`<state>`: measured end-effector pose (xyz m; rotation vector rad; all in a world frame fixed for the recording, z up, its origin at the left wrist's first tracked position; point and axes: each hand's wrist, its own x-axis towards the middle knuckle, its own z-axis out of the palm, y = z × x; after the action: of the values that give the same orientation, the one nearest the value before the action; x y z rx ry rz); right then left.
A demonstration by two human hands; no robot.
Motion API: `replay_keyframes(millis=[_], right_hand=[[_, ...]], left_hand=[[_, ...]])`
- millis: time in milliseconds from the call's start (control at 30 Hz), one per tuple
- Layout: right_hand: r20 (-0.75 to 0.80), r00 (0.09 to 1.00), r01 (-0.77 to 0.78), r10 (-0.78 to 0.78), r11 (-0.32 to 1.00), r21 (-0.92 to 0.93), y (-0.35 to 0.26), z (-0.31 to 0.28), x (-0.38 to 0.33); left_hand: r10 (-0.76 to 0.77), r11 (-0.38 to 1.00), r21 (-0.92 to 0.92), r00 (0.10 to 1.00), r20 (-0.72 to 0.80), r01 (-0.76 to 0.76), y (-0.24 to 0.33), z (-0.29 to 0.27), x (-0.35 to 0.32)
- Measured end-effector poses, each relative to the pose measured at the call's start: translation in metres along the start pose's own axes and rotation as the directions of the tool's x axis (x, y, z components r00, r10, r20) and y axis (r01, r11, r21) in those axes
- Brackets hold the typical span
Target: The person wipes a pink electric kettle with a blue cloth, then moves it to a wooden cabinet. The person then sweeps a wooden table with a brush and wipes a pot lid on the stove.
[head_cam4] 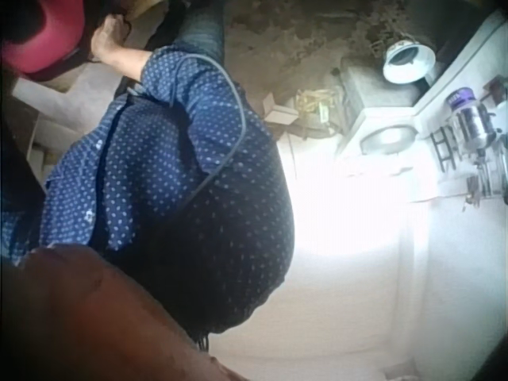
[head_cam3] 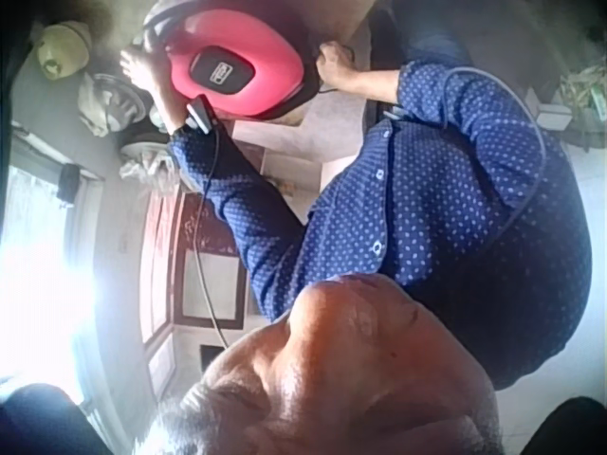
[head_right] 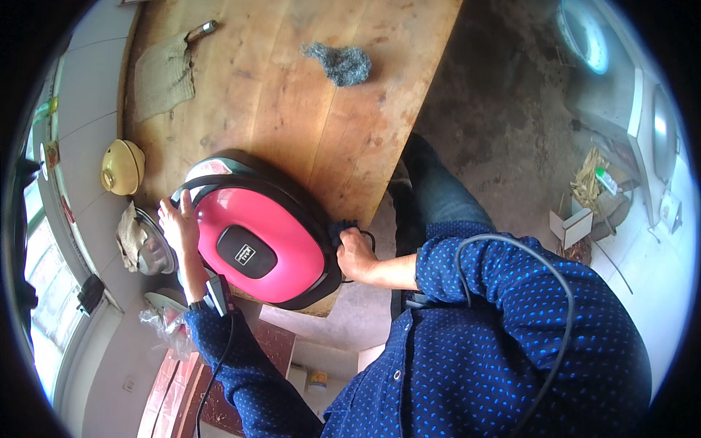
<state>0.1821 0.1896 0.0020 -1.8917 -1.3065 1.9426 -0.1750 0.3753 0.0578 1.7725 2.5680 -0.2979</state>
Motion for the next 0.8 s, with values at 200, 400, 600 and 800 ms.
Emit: replay_keyframes(millis=[200,400,600,800], right_hand=[[0.254,0.871,-0.448,0.421,0.892,0.058,-0.019,-0.015,0.011],[0.184,0.927,-0.329,0.327,0.944,-0.02,-0.017,-0.018,0.039],[0.226,0.959,-0.175,0.17,0.984,0.004,-0.066,-0.039,0.108],[0.221,0.975,0.005,-0.014,0.999,0.039,-0.144,-0.056,0.165]], left_hand=[[-0.029,0.997,0.068,0.999,0.021,0.027,0.006,-0.004,0.001],[-0.038,0.999,0.02,0.997,-0.068,0.039,0.009,-0.004,-0.002],[-0.032,0.992,-0.122,0.992,-0.12,0.017,0.013,-0.011,-0.006],[0.091,0.966,-0.221,0.978,-0.186,-0.132,0.041,-0.04,-0.01]])
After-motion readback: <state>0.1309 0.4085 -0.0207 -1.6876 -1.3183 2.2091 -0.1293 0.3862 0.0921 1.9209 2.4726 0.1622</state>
